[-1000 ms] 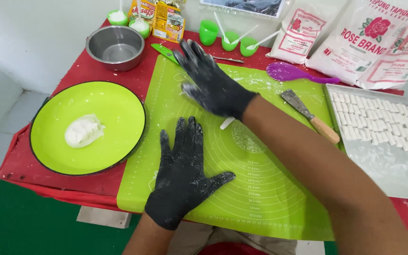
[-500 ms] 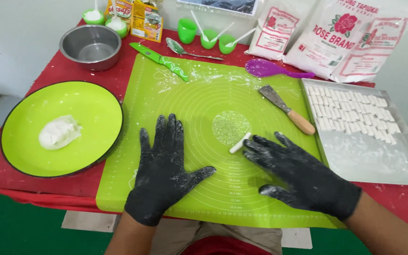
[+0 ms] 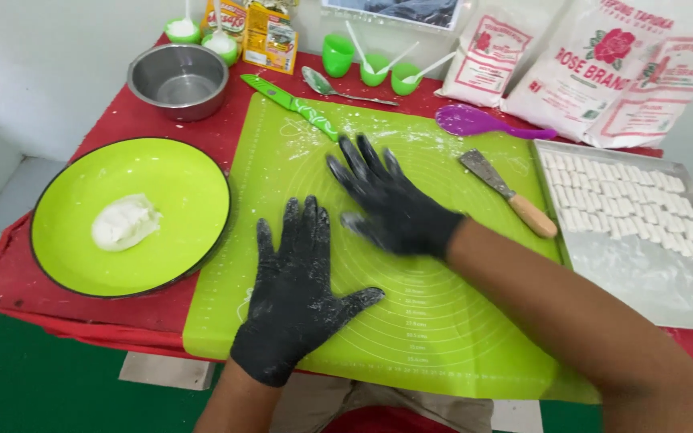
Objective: The person is rolling small pieces of white dough into balls using their hands and organizing them on a tray with a metal scraper.
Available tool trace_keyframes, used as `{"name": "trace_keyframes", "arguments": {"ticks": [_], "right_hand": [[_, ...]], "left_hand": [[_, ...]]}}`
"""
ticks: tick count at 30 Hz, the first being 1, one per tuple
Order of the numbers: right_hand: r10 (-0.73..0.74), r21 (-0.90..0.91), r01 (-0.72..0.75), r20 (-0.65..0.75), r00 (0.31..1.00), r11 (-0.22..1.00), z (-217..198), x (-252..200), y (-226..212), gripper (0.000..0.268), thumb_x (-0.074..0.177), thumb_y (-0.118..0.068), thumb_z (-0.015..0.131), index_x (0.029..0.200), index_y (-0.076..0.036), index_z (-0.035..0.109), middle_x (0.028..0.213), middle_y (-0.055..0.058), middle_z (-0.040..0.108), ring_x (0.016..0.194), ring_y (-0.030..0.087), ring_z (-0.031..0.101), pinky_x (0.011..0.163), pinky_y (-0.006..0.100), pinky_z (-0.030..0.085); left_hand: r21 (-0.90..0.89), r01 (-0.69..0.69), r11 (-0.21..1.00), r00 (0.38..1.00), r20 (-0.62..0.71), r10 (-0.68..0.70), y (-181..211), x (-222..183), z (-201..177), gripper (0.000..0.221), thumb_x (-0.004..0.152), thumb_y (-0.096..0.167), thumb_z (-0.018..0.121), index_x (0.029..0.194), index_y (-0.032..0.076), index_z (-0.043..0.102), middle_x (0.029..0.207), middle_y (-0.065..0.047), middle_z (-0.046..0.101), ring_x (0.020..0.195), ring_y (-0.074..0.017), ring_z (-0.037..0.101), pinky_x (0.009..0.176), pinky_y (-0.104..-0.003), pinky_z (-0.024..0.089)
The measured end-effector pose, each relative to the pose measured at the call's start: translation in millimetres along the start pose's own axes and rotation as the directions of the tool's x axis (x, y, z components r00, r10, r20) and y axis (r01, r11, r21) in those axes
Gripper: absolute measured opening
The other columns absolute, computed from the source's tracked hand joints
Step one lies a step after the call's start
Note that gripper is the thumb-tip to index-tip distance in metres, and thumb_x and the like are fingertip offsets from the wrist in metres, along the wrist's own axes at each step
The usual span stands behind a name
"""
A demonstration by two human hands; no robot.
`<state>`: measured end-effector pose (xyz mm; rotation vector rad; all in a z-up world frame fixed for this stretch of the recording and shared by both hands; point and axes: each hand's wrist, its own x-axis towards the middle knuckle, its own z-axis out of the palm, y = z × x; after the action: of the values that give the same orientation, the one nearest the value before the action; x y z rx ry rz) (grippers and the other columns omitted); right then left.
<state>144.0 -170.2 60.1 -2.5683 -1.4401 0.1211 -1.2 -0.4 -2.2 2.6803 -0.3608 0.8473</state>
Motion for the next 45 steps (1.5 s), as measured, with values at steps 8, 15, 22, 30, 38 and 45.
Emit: {"name": "trace_keyframes", "arguments": {"ticks": [8,15,22,30,38,45], "right_hand": [[-0.077,0.011,0.083,-0.283,0.956,0.996,8.7,125.4,36.9,0.077,0.118,-0.017,0.055,0.170,-0.013,-0.003,0.174,0.010,-0.017,0.159,0.031,-0.023,0.131,0.061,-0.007],[-0.083,0.077,0.086,-0.043,0.996,0.993,-15.0,41.8,0.0,0.072,0.112,-0.029,0.041,0.164,-0.003,-0.002,0.171,0.022,-0.011,0.158,0.043,-0.011,0.123,0.070,0.004],[-0.113,-0.068,0.115,0.029,0.993,0.991,-13.5,-108.0,-13.9,0.080,0.102,-0.059,0.042,0.166,-0.015,0.021,0.174,0.017,0.014,0.160,0.040,0.011,0.120,0.064,0.012],[-0.013,-0.035,0.009,-0.101,0.995,0.999,-44.0,-180.1,-44.9,0.077,0.101,-0.055,0.044,0.163,-0.012,0.030,0.171,0.013,0.028,0.160,0.033,0.022,0.127,0.052,0.010],[0.025,0.025,-0.025,0.016,1.000,0.999,-2.8,-76.4,-6.4,0.080,0.104,-0.045,0.048,0.166,-0.011,0.011,0.173,0.019,-0.001,0.159,0.043,-0.005,0.119,0.070,-0.001],[-0.009,0.024,0.009,0.006,1.000,1.000,9.0,71.5,12.8,0.074,0.112,-0.033,0.042,0.166,-0.012,-0.005,0.170,0.022,-0.018,0.155,0.042,-0.022,0.122,0.069,-0.006]], "left_hand": [[-0.084,0.037,0.996,0.998,0.050,-0.033,-0.3,1.6,-2.8,0.120,0.085,0.079,0.065,0.159,-0.007,0.024,0.167,-0.029,0.025,0.158,-0.0429,0.021,0.126,-0.069,0.009],[-0.065,-0.009,0.998,1.000,-0.011,0.009,-0.6,1.3,-2.7,0.117,0.088,0.078,0.064,0.156,-0.010,0.028,0.164,-0.032,0.029,0.156,-0.0467,0.025,0.126,-0.071,0.012],[0.011,-0.022,1.000,1.000,-0.020,0.022,0.4,-0.4,-0.1,0.119,0.086,0.081,0.062,0.158,-0.008,0.029,0.165,-0.029,0.030,0.156,-0.0439,0.027,0.124,-0.070,0.016],[0.004,-0.042,0.999,0.998,-0.037,0.042,1.5,3.4,-6.0,0.116,0.086,0.077,0.067,0.156,-0.009,0.033,0.164,-0.029,0.034,0.155,-0.0440,0.030,0.124,-0.069,0.019],[0.028,-0.050,0.998,0.997,-0.058,0.051,1.2,2.4,-3.8,0.118,0.086,0.079,0.067,0.157,-0.007,0.031,0.164,-0.029,0.033,0.154,-0.0461,0.032,0.124,-0.070,0.020],[-0.066,-0.006,0.998,0.999,-0.032,0.004,-1.2,0.3,-0.4,0.120,0.085,0.077,0.070,0.159,-0.006,0.027,0.166,-0.027,0.030,0.157,-0.0446,0.027,0.126,-0.070,0.015]]}}
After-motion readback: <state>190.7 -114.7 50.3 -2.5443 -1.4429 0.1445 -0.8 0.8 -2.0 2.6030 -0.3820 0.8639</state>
